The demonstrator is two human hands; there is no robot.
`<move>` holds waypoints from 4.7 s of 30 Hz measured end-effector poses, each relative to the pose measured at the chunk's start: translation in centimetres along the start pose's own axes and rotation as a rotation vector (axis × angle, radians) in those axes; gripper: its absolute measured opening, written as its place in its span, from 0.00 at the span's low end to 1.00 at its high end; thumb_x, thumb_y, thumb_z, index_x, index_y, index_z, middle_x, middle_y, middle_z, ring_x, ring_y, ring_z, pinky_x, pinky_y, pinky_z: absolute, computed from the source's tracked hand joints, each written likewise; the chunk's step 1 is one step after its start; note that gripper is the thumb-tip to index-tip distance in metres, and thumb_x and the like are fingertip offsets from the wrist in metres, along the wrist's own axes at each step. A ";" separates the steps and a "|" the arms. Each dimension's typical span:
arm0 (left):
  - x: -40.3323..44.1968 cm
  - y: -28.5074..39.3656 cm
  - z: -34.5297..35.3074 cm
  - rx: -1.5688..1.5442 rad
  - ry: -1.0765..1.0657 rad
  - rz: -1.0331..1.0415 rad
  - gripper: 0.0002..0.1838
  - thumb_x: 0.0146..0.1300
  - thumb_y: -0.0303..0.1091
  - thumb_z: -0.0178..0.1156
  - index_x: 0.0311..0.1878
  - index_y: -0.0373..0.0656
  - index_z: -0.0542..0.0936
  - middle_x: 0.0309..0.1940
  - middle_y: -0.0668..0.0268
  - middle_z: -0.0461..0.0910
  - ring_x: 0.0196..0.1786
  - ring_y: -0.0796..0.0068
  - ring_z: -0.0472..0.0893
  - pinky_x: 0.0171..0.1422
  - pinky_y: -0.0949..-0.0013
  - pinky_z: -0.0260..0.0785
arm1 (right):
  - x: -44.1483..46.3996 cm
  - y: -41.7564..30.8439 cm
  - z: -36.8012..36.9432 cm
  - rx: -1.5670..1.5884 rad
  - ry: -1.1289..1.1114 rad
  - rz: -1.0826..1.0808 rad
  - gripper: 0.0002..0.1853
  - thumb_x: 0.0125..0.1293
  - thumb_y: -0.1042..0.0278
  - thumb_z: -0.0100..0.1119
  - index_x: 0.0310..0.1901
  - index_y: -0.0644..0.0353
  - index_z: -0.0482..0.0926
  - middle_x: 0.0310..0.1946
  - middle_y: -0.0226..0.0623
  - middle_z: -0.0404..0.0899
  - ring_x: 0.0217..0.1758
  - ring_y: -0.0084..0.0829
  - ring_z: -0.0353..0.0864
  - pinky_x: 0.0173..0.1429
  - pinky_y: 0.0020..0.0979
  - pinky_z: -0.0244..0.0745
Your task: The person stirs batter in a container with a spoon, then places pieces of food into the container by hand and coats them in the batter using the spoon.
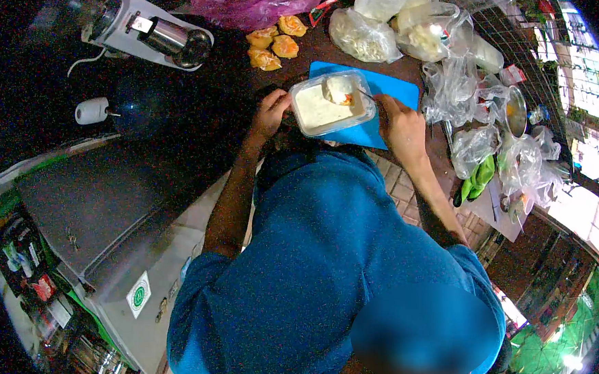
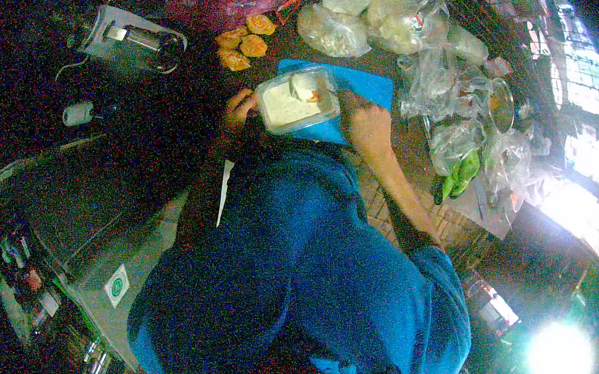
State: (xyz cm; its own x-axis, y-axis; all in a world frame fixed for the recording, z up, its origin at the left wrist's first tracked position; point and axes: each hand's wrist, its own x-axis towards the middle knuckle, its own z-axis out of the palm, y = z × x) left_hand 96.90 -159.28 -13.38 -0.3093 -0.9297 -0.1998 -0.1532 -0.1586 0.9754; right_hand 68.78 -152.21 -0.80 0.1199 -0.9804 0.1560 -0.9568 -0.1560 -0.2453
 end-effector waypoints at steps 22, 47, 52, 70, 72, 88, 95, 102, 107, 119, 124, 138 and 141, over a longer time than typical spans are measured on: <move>0.1 0.3 0.3 0.044 0.039 -0.044 0.14 0.67 0.42 0.52 0.35 0.41 0.77 0.29 0.68 0.78 0.33 0.76 0.77 0.37 0.70 0.70 | -0.7 2.2 1.4 -0.038 -0.106 0.108 0.12 0.58 0.77 0.56 0.44 0.56 0.78 0.33 0.47 0.81 0.30 0.48 0.81 0.31 0.43 0.76; 0.4 -0.1 0.7 -0.177 0.030 -0.069 0.11 0.67 0.36 0.52 0.32 0.40 0.77 0.22 0.68 0.77 0.24 0.80 0.73 0.30 0.75 0.66 | -0.7 1.3 2.2 0.317 -0.082 0.168 0.06 0.63 0.77 0.53 0.38 0.62 0.80 0.30 0.46 0.81 0.27 0.42 0.80 0.32 0.38 0.72; 0.0 0.2 0.8 0.008 0.069 0.111 0.12 0.67 0.35 0.51 0.32 0.39 0.77 0.22 0.67 0.78 0.24 0.80 0.73 0.29 0.75 0.66 | -0.1 1.3 1.4 0.412 -0.048 0.242 0.06 0.64 0.76 0.53 0.38 0.64 0.81 0.28 0.47 0.80 0.25 0.33 0.78 0.33 0.34 0.71; -0.2 0.1 1.0 -0.015 0.108 0.108 0.11 0.68 0.35 0.52 0.32 0.40 0.77 0.21 0.69 0.77 0.23 0.81 0.73 0.29 0.76 0.66 | 0.2 -3.1 -0.6 0.130 -0.100 -0.210 0.13 0.55 0.76 0.56 0.44 0.56 0.79 0.30 0.45 0.81 0.28 0.45 0.81 0.30 0.40 0.75; -0.1 0.2 0.9 0.020 0.112 0.155 0.11 0.68 0.35 0.52 0.32 0.40 0.77 0.21 0.69 0.77 0.23 0.81 0.73 0.29 0.77 0.65 | 0.4 -3.5 -1.0 0.101 -0.162 -0.183 0.13 0.56 0.76 0.55 0.44 0.56 0.79 0.31 0.45 0.81 0.28 0.45 0.81 0.30 0.40 0.76; -0.1 0.6 0.7 -0.035 0.065 0.111 0.11 0.67 0.38 0.53 0.33 0.40 0.77 0.22 0.69 0.77 0.24 0.81 0.74 0.30 0.76 0.66 | -0.4 1.4 3.3 0.377 -0.112 0.167 0.08 0.65 0.74 0.52 0.39 0.61 0.82 0.32 0.48 0.82 0.34 0.45 0.83 0.37 0.38 0.75; 0.5 -0.2 0.5 -0.108 0.042 -0.017 0.11 0.67 0.38 0.54 0.33 0.41 0.77 0.22 0.69 0.78 0.24 0.81 0.74 0.29 0.76 0.67 | -0.3 2.0 1.1 0.449 -0.171 0.276 0.09 0.68 0.71 0.51 0.42 0.62 0.81 0.34 0.47 0.83 0.34 0.38 0.84 0.38 0.33 0.75; 0.3 0.2 0.6 -0.105 0.067 -0.015 0.11 0.67 0.38 0.54 0.33 0.41 0.77 0.22 0.69 0.78 0.23 0.81 0.74 0.29 0.75 0.66 | -1.2 2.3 0.0 0.389 -0.112 0.122 0.07 0.66 0.74 0.53 0.41 0.63 0.81 0.35 0.46 0.83 0.31 0.39 0.83 0.36 0.33 0.76; 0.5 -0.1 0.4 -0.222 0.017 -0.126 0.11 0.67 0.38 0.54 0.33 0.40 0.77 0.22 0.69 0.77 0.22 0.81 0.72 0.28 0.75 0.64 | -1.4 2.0 -0.8 0.311 -0.048 0.024 0.07 0.64 0.76 0.55 0.41 0.62 0.81 0.37 0.47 0.83 0.31 0.43 0.83 0.34 0.35 0.76; 0.7 -0.3 0.4 -0.191 0.023 -0.077 0.11 0.67 0.37 0.54 0.33 0.40 0.77 0.22 0.69 0.77 0.24 0.81 0.74 0.30 0.75 0.66 | -1.1 3.3 4.2 0.232 -0.108 0.106 0.07 0.61 0.78 0.54 0.39 0.62 0.81 0.33 0.50 0.82 0.33 0.48 0.82 0.36 0.40 0.75; 1.7 -3.9 0.3 -0.225 -0.019 -0.073 0.11 0.67 0.37 0.54 0.33 0.40 0.77 0.23 0.69 0.78 0.26 0.80 0.74 0.31 0.75 0.66 | 0.6 2.3 3.1 0.406 -0.180 0.242 0.08 0.67 0.73 0.52 0.39 0.63 0.81 0.30 0.46 0.82 0.31 0.35 0.82 0.37 0.34 0.74; 0.3 0.6 0.9 -0.187 0.078 -0.099 0.11 0.67 0.36 0.54 0.32 0.40 0.77 0.22 0.69 0.77 0.24 0.80 0.74 0.31 0.75 0.66 | 1.3 -1.1 0.7 0.403 -0.150 0.083 0.06 0.64 0.75 0.55 0.38 0.64 0.81 0.32 0.46 0.83 0.34 0.42 0.84 0.39 0.34 0.76; -0.1 1.5 1.1 -0.183 0.149 -0.162 0.11 0.67 0.35 0.54 0.31 0.40 0.77 0.21 0.69 0.76 0.24 0.80 0.73 0.31 0.75 0.66 | 1.1 -2.0 0.4 0.268 -0.164 0.006 0.05 0.62 0.75 0.56 0.37 0.62 0.81 0.33 0.48 0.82 0.32 0.48 0.82 0.36 0.37 0.77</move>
State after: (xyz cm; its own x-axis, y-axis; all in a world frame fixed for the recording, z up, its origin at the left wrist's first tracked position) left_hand 95.64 -159.05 -12.00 -0.1510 -0.9238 -0.3519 -0.0134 -0.3540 0.9351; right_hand 70.96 -152.99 -0.53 0.1763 -0.9843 0.0024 -0.8564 -0.1546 -0.4927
